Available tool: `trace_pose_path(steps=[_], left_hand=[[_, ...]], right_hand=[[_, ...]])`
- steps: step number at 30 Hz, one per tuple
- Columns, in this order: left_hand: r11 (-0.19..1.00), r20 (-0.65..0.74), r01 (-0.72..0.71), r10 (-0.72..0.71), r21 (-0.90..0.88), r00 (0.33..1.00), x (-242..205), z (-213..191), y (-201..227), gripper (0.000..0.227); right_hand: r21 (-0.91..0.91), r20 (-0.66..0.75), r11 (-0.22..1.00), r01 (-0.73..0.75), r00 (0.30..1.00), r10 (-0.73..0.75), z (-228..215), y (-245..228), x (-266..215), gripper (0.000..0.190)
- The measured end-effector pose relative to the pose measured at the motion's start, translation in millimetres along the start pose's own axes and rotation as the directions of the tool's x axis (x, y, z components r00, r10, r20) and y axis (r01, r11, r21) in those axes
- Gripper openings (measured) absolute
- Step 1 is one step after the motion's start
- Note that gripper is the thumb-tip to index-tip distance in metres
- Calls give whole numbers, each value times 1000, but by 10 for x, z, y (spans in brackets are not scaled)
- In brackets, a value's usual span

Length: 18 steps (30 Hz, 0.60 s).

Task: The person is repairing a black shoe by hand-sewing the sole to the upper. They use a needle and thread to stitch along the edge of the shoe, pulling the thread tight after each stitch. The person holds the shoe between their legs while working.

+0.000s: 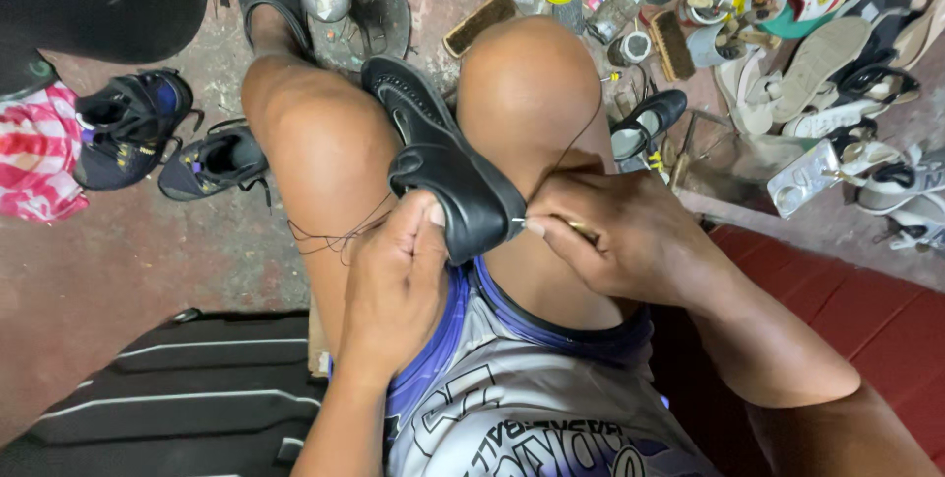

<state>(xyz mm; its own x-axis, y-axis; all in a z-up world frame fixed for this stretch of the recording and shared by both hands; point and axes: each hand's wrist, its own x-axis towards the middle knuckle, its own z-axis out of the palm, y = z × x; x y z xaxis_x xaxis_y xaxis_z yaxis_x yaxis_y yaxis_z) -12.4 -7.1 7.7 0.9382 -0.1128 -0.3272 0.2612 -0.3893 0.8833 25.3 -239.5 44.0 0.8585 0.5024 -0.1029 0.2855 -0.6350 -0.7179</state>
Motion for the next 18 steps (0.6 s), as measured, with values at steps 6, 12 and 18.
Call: trace_pose_path(steps=[6, 12, 18], left_hand=[[977, 228, 106, -62, -186, 972, 125, -161, 11, 6], [986, 313, 115, -72, -120, 947, 194, -181, -59, 8], [995, 308, 86, -96, 45, 947, 207, -189, -38, 13]], right_hand=[[-94, 66, 995, 41, 997, -35, 25, -68, -39, 6], [-154, 41, 984, 89, 996, -84, 56, -63, -48, 9], [-244, 77, 967, 75, 995, -58, 20, -157, -45, 11]])
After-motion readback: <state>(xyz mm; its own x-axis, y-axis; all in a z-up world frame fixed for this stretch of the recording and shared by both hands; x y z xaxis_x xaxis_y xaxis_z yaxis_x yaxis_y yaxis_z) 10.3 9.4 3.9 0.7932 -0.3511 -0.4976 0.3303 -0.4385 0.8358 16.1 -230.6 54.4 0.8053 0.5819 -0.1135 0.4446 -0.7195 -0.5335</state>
